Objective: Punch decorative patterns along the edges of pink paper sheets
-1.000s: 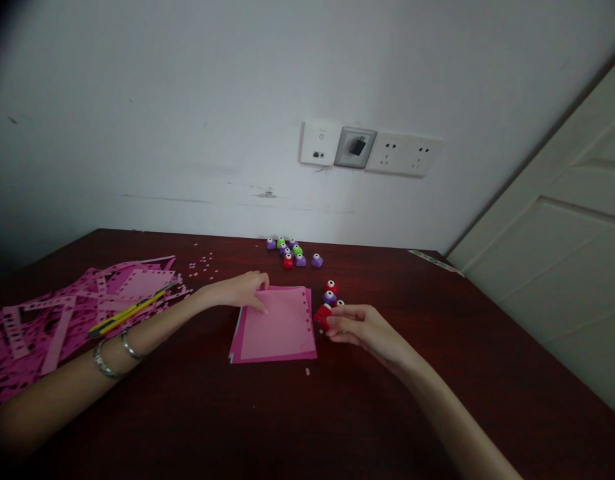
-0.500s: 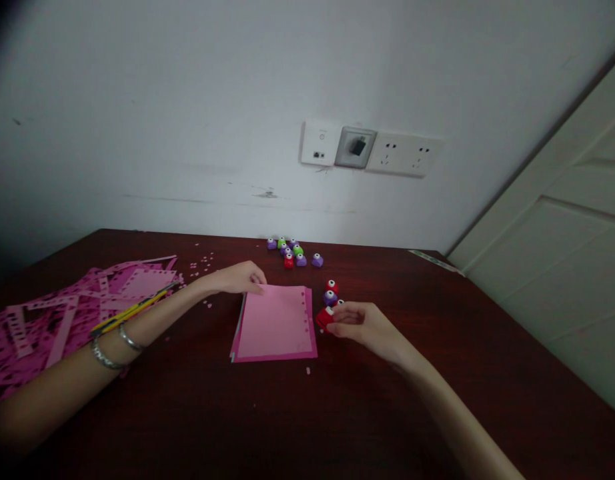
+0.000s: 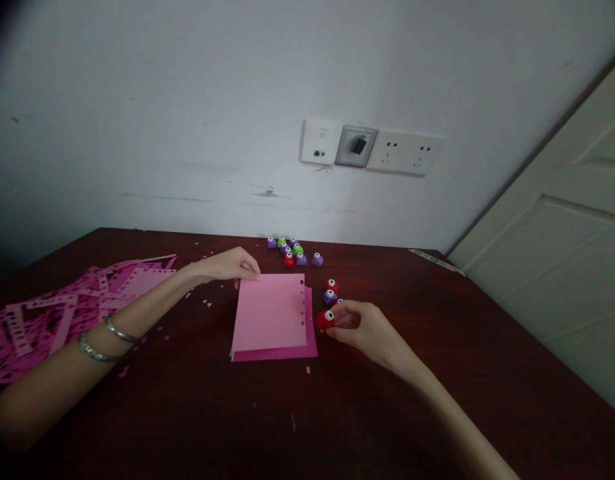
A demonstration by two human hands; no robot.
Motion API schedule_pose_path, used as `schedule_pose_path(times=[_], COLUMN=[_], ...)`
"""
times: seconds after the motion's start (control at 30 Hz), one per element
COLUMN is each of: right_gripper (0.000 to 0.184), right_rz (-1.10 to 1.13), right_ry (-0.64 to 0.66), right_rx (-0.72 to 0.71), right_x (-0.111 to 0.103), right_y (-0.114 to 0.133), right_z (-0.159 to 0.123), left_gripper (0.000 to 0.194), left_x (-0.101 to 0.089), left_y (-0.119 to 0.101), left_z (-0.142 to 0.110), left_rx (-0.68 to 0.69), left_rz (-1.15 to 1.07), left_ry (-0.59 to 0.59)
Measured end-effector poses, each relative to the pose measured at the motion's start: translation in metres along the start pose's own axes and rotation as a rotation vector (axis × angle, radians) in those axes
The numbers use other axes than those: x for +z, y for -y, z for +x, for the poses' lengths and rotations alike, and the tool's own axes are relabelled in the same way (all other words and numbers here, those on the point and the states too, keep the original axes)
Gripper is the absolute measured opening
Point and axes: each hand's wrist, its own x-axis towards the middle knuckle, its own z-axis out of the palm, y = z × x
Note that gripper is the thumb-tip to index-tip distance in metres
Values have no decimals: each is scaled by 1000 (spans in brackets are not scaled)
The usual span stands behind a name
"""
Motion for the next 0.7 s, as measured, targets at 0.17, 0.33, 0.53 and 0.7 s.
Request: schedule_pose_path(times=[0.17,0.33,0.53,0.7], right_gripper=[17,17,15,16], right_rz=[-48,-25,-8,-25], right_ry=[-14,5,8,13], right_rx=[-25,-38,-43,-53], right_x=[4,9,12,12], right_y=[-3,-7,-6,-5], right_z=[0,0,0,-1], left_gripper=[28,28,28,26], left_x=[2,2,0,1], left_y=[-7,-2,6,7], left_z=[-5,-3,0,1], left_rx=[3,-6,-6,-17], left_rz=[-54,-102,-148,-175], left_ry=[17,31,48,68])
